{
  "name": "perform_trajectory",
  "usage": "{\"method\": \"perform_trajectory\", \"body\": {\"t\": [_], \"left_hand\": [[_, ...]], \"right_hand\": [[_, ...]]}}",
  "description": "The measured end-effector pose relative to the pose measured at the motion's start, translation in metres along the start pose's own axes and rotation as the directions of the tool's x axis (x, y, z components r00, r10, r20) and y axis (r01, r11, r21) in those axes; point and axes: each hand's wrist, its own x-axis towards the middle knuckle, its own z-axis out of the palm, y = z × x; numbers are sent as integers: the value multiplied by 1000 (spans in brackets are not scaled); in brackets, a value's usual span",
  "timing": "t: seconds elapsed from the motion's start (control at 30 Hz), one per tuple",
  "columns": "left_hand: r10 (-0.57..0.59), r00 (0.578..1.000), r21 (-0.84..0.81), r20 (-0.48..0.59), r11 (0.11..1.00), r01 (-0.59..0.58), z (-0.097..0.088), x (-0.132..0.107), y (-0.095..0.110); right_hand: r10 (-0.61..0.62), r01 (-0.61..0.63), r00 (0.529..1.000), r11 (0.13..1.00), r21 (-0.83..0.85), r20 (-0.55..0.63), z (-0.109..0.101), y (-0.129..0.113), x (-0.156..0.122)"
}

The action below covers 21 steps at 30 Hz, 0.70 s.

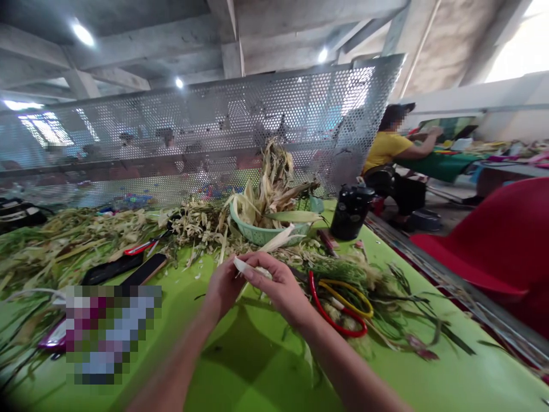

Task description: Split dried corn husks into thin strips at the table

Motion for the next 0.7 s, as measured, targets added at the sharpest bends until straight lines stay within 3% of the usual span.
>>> {"method": "perform_trajectory", "body": {"t": [0.17, 0.27, 0.4, 0.53, 0.6, 0.7], "left_hand": [[73, 997, -48, 21, 996, -72, -2, -6, 5], [-5, 1000, -200, -16, 980, 2, -3, -8, 9], [-78, 997, -264, -17, 962, 71, -4, -6, 8], [-215, 974, -318, -71, 930, 182, -1, -4, -5], [-191, 980, -344, -62, 926, 159, 1, -3, -10], [-57, 998, -302, 3, 952, 55, 4, -2, -11]], "right_hand": [[-148, 172, 979, 969, -177, 142, 5, -9, -3], [-195, 238, 957, 952, -194, 215, 4, -11, -4], [-77, 76, 997, 988, -132, -4, -3, -1, -3], [27, -30, 978, 999, -13, -206, -8, 13, 3], [30, -34, 965, 999, -9, -260, -9, 18, 6], [11, -27, 955, 998, -50, -297, -10, 21, 10]]}}
